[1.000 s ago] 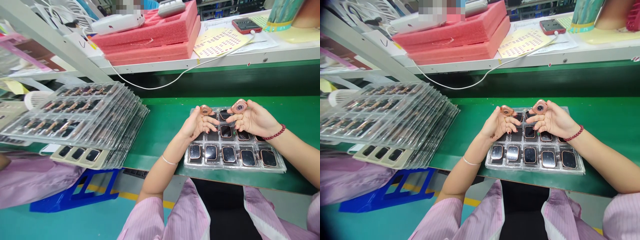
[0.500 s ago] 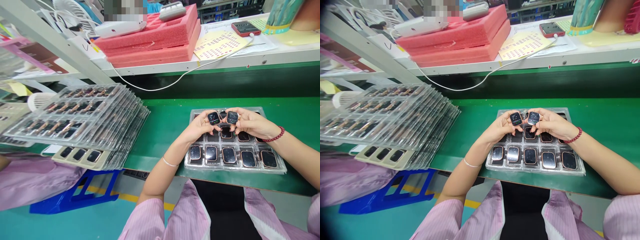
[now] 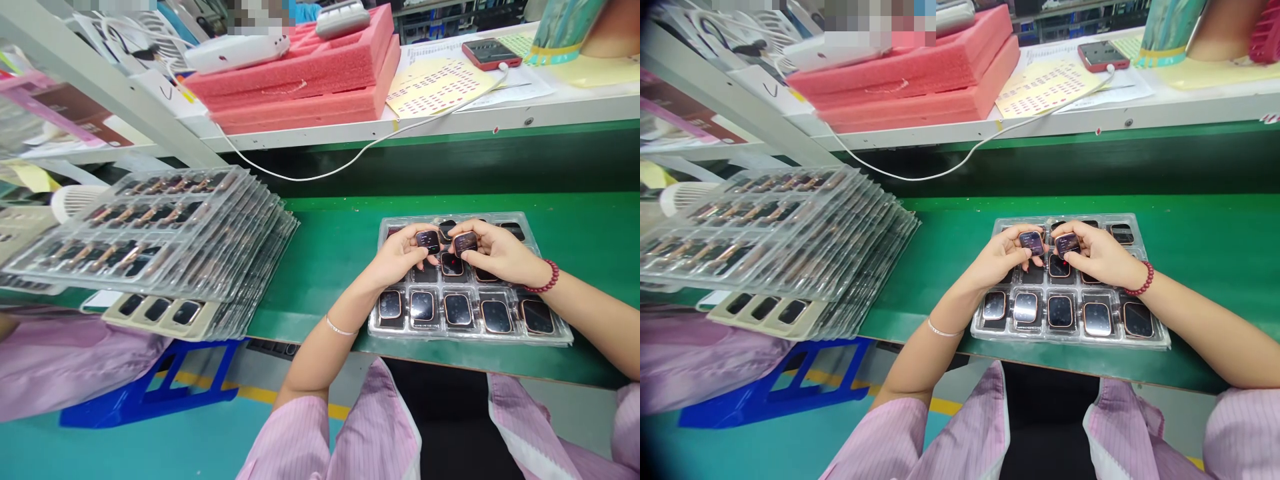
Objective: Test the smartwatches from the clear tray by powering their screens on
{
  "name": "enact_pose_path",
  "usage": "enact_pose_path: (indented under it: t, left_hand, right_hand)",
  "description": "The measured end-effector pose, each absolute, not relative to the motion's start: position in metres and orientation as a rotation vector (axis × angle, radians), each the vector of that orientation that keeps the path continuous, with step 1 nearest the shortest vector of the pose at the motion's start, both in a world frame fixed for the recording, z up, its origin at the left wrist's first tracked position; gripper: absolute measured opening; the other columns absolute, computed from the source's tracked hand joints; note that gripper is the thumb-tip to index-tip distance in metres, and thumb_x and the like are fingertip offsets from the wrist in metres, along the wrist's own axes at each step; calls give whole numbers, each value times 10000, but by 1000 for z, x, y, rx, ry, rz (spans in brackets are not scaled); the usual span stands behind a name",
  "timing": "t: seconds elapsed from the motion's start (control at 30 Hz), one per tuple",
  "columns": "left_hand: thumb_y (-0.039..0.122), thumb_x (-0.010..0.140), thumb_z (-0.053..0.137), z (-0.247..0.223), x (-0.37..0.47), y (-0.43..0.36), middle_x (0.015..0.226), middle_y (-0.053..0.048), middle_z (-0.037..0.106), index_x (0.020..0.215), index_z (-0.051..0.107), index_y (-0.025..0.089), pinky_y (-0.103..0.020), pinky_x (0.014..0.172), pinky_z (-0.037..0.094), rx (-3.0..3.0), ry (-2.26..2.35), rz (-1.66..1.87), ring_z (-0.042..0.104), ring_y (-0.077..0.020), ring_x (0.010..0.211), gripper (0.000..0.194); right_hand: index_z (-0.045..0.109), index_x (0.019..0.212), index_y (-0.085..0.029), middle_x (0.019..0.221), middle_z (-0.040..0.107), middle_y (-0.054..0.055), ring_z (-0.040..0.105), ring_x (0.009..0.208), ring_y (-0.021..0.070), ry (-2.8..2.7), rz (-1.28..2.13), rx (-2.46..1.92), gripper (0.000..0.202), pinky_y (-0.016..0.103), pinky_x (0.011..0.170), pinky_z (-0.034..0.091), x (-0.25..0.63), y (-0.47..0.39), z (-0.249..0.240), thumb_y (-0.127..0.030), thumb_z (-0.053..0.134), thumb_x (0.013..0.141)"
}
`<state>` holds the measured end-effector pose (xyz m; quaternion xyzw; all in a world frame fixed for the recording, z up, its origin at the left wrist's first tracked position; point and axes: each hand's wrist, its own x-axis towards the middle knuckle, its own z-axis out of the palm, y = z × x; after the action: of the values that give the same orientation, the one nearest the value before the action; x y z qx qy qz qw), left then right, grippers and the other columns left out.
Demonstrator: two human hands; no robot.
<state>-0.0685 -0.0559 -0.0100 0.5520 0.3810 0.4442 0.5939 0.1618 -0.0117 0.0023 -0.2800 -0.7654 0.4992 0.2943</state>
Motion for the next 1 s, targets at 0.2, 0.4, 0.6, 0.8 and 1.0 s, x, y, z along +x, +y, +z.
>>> enact_pose_path:
  t: [0.2,0.4,0.6,0.8,1.0]
  left_hand:
    - [153,748,675,-8,-68,-56,1182,-113,697,1213,567,171,-186,592,507,1261,900,1026,725,-133,793,478]
    - [227,811,674,-7,-68,-57,1092,-114,726,1203,578,157,-185,574,487,1269,900,1009,718,-127,743,410]
    - [180,758,693,-6,-68,-58,1131,-117,715,1242,570,163,-209,605,500,1287,929,993,727,-161,803,500]
    - [281,829,689,-6,-68,-58,1094,-120,726,1210,588,157,-197,585,482,1301,919,984,713,-136,754,413]
    - [307,846,690,-7,-69,-58,1116,-124,720,1225,595,162,-206,597,498,1333,917,984,720,-153,791,416]
  right_hand:
    - [610,1217,-225,1165,682,96,690,958,261,-2071,1330,-769,398,328,667,596,163,-11,1,-261,678,827]
    - [623,1109,-206,996,712,83,703,884,248,-2047,1321,-764,280,333,680,587,162,-12,3,-261,672,840]
    - [606,1183,-222,1085,709,90,706,928,261,-2067,1341,-752,372,341,678,593,162,-13,5,-263,691,823]
    - [655,1097,-206,1002,716,78,701,877,247,-2100,1257,-759,254,339,689,586,162,-12,4,-261,663,849]
    - [654,1128,-217,1058,710,82,697,855,247,-2120,1283,-768,298,304,582,561,163,-12,4,-290,684,841]
